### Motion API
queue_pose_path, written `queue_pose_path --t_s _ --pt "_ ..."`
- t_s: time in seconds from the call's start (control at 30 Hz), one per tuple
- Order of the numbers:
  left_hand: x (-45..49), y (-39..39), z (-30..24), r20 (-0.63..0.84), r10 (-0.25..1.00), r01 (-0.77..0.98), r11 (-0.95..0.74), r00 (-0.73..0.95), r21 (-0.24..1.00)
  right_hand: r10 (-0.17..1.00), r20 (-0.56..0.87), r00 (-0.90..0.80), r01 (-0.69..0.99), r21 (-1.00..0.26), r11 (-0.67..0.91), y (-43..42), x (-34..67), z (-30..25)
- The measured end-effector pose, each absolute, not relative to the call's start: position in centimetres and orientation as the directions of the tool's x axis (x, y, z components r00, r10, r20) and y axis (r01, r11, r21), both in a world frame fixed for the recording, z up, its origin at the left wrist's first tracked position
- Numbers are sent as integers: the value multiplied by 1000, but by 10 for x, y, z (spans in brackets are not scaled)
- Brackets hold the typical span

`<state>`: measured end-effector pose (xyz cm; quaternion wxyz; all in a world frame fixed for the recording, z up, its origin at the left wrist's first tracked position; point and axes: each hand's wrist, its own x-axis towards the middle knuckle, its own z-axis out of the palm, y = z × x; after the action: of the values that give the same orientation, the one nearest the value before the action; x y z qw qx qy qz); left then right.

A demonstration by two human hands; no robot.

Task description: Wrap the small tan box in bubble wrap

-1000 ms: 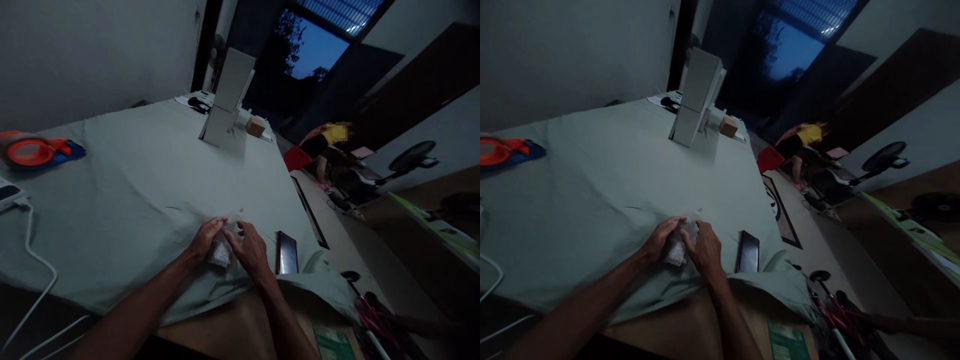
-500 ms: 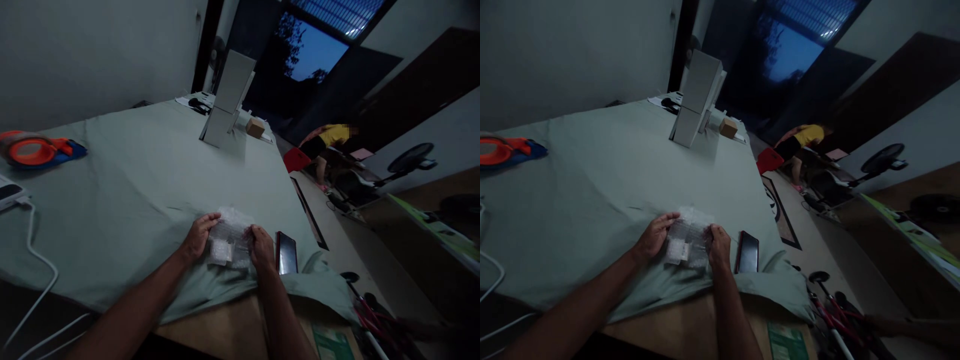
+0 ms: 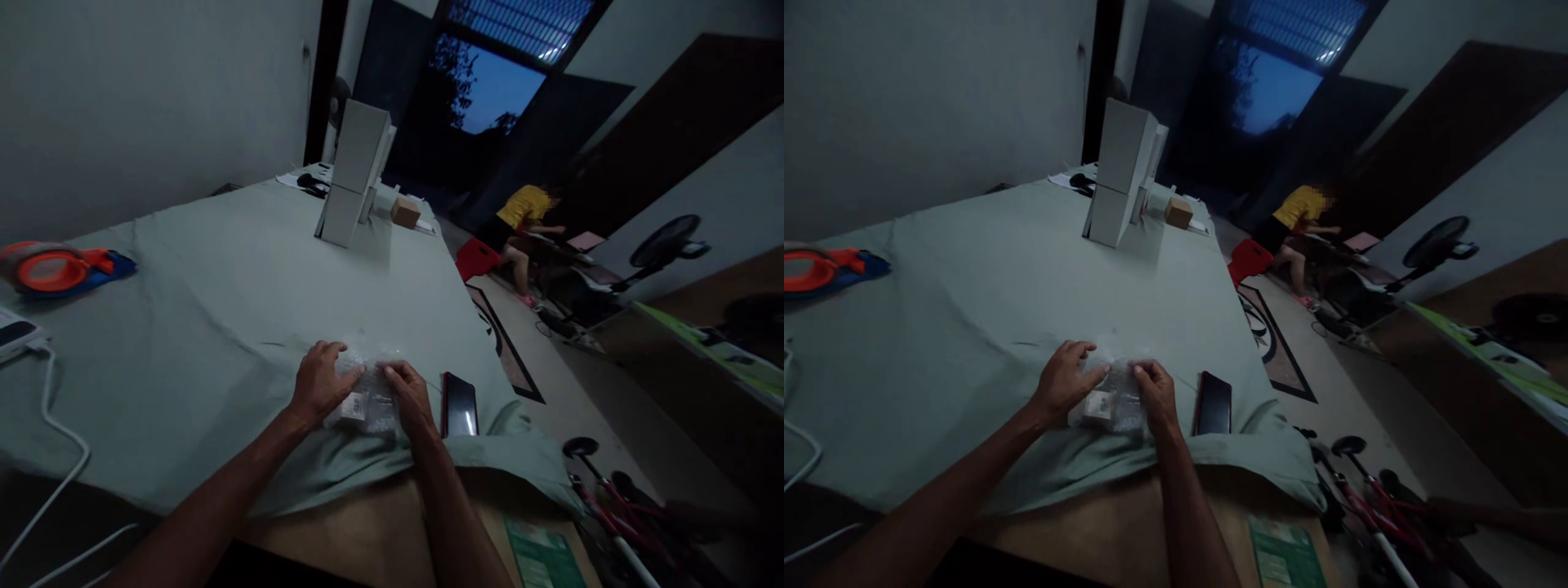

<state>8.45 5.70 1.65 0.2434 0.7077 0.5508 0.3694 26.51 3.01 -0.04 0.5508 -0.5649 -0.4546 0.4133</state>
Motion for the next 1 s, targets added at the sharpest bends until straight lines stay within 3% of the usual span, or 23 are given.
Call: queue_pose_path --t_s 0.1,0.17,0.47,0.83,1.0 --pt "95 60 33 208 968 772 -236 137 590 984 55 167 -1 -998 56 32 264 1" --pt "104 65 39 151 981 812 -185 121 554 988 75 133 -33 -996 80 32 262 2" --pt "108 79 39 11 996 733 -72 87 676 994 89 66 -126 -987 97 26 262 2" --pt "106 69 32 93 990 578 -136 103 805 998 50 -35 -193 -980 43 30 259 0" --pt "95 75 32 122 989 546 -146 79 825 999 48 8 -266 -963 48 29 259 0"
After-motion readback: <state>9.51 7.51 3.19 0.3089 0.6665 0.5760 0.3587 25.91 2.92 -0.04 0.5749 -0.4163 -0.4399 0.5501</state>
